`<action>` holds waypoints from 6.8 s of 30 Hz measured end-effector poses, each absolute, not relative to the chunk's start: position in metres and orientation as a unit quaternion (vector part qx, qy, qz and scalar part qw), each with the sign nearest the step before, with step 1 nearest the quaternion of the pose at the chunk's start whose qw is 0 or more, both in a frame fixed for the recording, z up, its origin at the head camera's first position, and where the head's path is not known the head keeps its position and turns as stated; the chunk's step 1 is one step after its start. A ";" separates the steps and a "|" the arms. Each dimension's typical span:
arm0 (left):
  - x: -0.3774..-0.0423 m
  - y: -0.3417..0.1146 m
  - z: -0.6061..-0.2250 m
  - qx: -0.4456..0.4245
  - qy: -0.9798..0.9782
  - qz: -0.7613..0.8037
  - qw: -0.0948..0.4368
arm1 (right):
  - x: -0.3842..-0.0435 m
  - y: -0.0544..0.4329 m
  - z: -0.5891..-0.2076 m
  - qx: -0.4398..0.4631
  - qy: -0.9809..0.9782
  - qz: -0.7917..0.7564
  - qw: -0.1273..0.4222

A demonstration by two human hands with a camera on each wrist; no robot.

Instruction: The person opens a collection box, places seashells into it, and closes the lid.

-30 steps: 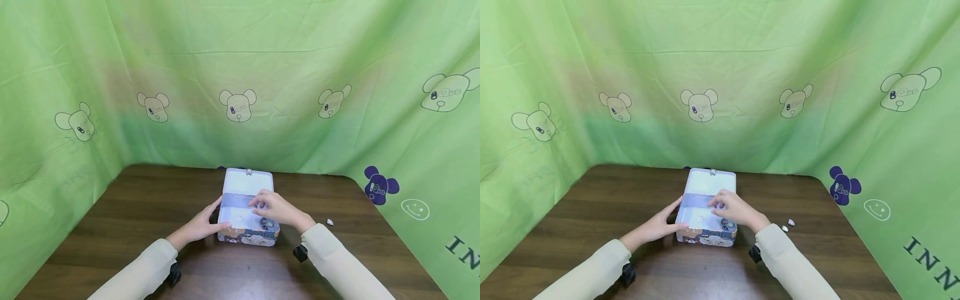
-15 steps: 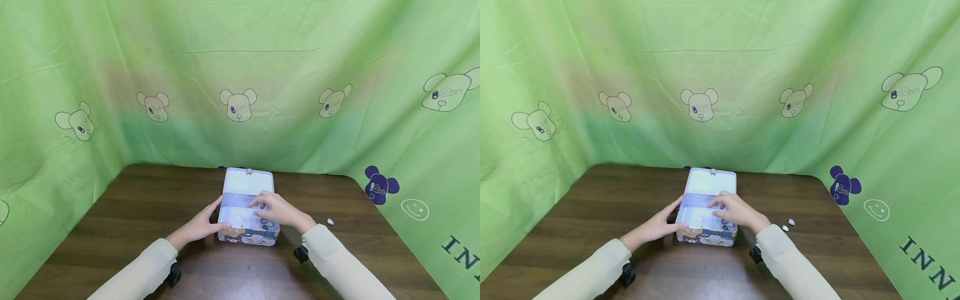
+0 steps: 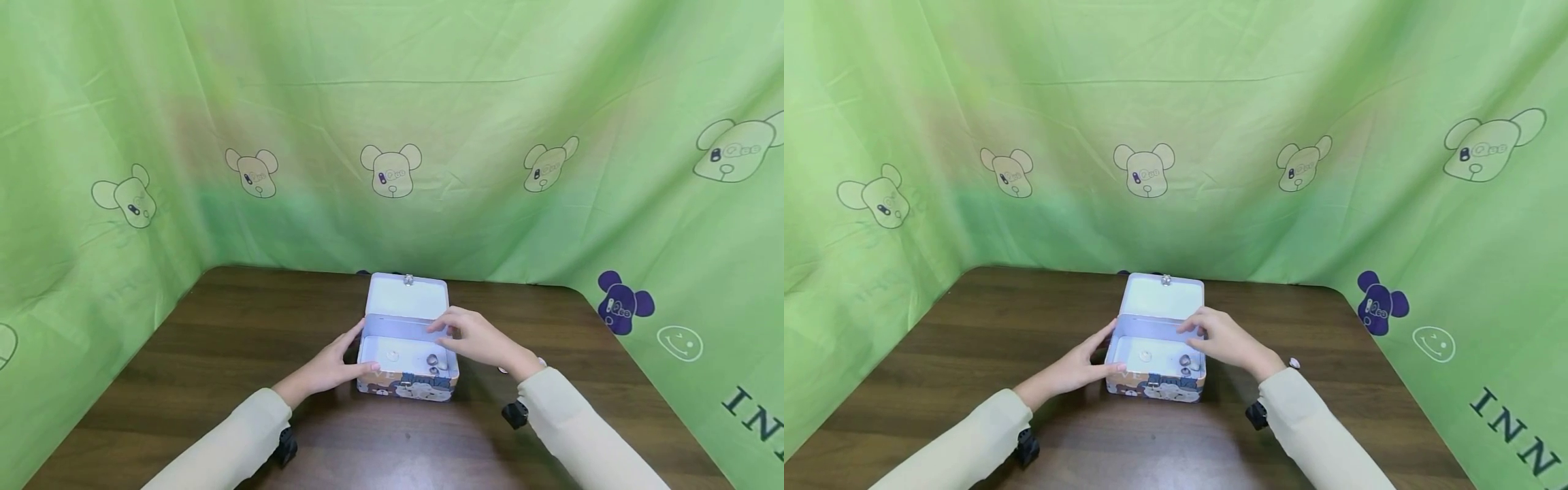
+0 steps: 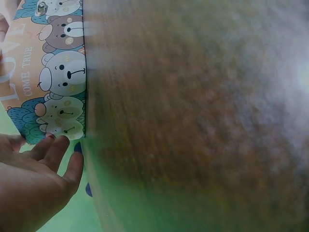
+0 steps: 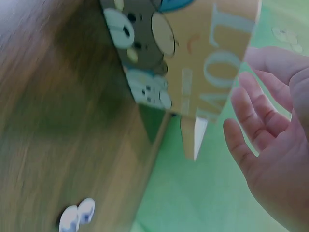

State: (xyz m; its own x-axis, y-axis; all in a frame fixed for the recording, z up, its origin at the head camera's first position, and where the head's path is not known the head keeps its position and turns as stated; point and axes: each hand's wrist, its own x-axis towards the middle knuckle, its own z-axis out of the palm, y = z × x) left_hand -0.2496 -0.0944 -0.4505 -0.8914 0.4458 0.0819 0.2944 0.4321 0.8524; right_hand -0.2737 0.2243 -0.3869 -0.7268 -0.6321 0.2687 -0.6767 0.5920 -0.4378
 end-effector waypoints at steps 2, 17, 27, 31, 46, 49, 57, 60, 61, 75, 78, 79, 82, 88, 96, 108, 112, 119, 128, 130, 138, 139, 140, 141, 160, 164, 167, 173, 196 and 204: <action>-0.250 -0.094 -0.450 0.219 0.843 0.485 0.076 | -0.273 0.232 -0.386 0.362 -0.893 0.264 0.049; -0.250 -0.096 -0.451 0.223 0.838 0.493 0.079 | -0.261 0.276 -0.385 0.315 -0.911 0.259 0.061; -0.250 -0.096 -0.451 0.225 0.833 0.499 0.078 | -0.254 0.299 -0.393 0.301 -0.920 0.246 0.057; -0.250 -0.096 -0.451 0.225 0.835 0.496 0.078 | -0.253 0.308 -0.401 0.301 -0.921 0.241 0.058; -0.250 -0.095 -0.450 0.218 0.840 0.491 0.080 | -0.248 0.333 -0.427 0.270 -0.932 0.242 0.007; -0.250 -0.095 -0.451 0.219 0.839 0.492 0.079 | -0.249 0.334 -0.429 0.274 -0.931 0.240 0.006; -0.250 -0.095 -0.448 0.220 0.839 0.492 0.080 | -0.251 0.334 -0.433 0.282 -0.929 0.240 0.011; -0.250 -0.096 -0.448 0.218 0.840 0.490 0.080 | -0.251 0.334 -0.433 0.285 -0.928 0.238 0.014; -0.250 -0.096 -0.448 0.217 0.841 0.489 0.080 | -0.251 0.333 -0.433 0.286 -0.928 0.238 0.014; -0.251 -0.095 -0.454 0.221 0.836 0.495 0.078 | -0.255 0.333 -0.436 0.267 -0.930 0.252 0.003; -0.251 -0.095 -0.454 0.219 0.836 0.496 0.081 | -0.254 0.333 -0.436 0.264 -0.932 0.247 0.000; -0.251 -0.095 -0.454 0.218 0.836 0.496 0.081 | -0.254 0.333 -0.435 0.264 -0.933 0.246 0.001; -0.251 -0.096 -0.454 0.219 0.837 0.496 0.081 | -0.254 0.332 -0.433 0.266 -0.933 0.244 0.003; -0.251 -0.096 -0.455 0.220 0.836 0.496 0.081 | -0.254 0.322 -0.416 0.274 -0.929 0.249 0.011; -0.250 -0.096 -0.453 0.216 0.838 0.494 0.084 | -0.259 0.299 -0.391 0.290 -0.921 0.255 0.043; -0.251 -0.096 -0.453 0.218 0.837 0.495 0.083 | -0.267 0.256 -0.373 0.316 -0.907 0.274 0.044; -0.252 -0.096 -0.454 0.218 0.838 0.494 0.083 | -0.272 0.242 -0.374 0.330 -0.900 0.281 0.043; -0.251 -0.095 -0.453 0.218 0.840 0.490 0.082 | -0.276 0.220 -0.375 0.360 -0.889 0.279 0.047; -0.252 -0.096 -0.453 0.221 0.835 0.498 0.083 | -0.276 0.204 -0.383 0.350 -0.891 0.289 0.017; -0.252 -0.096 -0.454 0.222 0.833 0.500 0.085 | -0.276 0.202 -0.386 0.346 -0.892 0.291 0.007; -0.251 -0.095 -0.454 0.225 0.831 0.501 0.085 | -0.274 0.197 -0.395 0.345 -0.894 0.287 0.006; -0.251 -0.095 -0.454 0.224 0.832 0.501 0.085 | -0.274 0.197 -0.395 0.345 -0.894 0.286 0.007; -0.251 -0.095 -0.453 0.222 0.833 0.500 0.085 | -0.274 0.197 -0.395 0.345 -0.894 0.286 0.010; -0.251 -0.095 -0.453 0.221 0.833 0.499 0.086 | -0.274 0.197 -0.395 0.346 -0.894 0.286 0.015; -0.249 -0.093 -0.447 0.231 0.839 0.485 0.083 | -0.274 0.236 -0.393 0.303 -0.904 0.290 0.086; -0.249 -0.093 -0.447 0.235 0.836 0.488 0.086 | -0.273 0.250 -0.394 0.288 -0.911 0.279 0.092; -0.250 -0.094 -0.447 0.238 0.836 0.488 0.084 | -0.273 0.262 -0.394 0.280 -0.916 0.271 0.097; -0.250 -0.095 -0.446 0.234 0.842 0.478 0.084 | -0.273 0.284 -0.397 0.262 -0.927 0.250 0.094; -0.249 -0.094 -0.444 0.232 0.845 0.475 0.085 | -0.272 0.322 -0.428 0.250 -0.938 0.240 -0.021; -0.248 -0.094 -0.443 0.228 0.846 0.474 0.086 | -0.270 0.321 -0.430 0.244 -0.938 0.246 -0.024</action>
State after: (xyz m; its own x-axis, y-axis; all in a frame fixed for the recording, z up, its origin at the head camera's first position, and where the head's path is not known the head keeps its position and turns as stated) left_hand -0.2476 -0.0943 -0.4429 -0.8816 0.4667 0.0705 0.3037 0.4466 0.8416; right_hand -0.2703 0.3211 -0.4303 -0.8794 -0.4701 0.0749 -0.4462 0.7592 -0.4739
